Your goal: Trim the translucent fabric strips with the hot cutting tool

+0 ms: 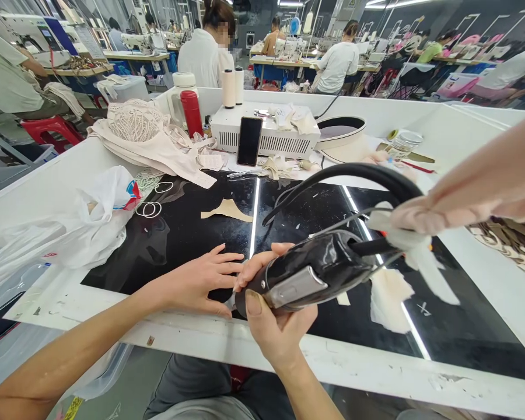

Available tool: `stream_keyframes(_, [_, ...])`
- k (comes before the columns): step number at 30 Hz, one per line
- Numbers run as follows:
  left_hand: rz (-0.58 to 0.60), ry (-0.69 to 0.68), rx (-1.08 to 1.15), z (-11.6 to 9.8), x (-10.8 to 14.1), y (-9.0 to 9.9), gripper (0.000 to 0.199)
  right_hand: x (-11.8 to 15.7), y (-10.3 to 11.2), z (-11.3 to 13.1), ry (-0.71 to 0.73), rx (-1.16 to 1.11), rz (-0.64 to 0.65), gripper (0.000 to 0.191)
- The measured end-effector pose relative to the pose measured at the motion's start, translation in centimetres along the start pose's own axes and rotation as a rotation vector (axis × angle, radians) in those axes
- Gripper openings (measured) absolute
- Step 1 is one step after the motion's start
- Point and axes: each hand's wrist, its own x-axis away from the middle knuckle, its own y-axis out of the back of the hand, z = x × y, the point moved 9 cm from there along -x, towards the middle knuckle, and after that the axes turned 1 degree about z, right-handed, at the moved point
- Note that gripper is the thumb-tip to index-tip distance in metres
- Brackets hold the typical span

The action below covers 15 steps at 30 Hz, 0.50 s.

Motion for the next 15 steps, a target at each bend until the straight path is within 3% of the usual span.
stream_keyframes(4, [-0.008,0.012,0.014,0.2,0.2,0.0,0.071,-0.4,1.0,0.5,0.003,0.031,-0.037,0.041])
stream_keyframes(7, [-0.026,0.007,0.028,0.1,0.3,0.1,0.073,-1.5,2.7,1.6,0.066,0.065,-0.134,0.037])
stream_keyframes(11, [-0.025,0.022,0.023,0.0,0.4,0.2,0.066,-2.9,4.8,2.4,0.117,0.062,-0.245,0.037])
stream_keyframes(15, [-0.039,0.036,0.006,-0.4,0.0,0.4,0.057,-3.6,5.4,2.1,0.129,0.093,-0.263,0.037])
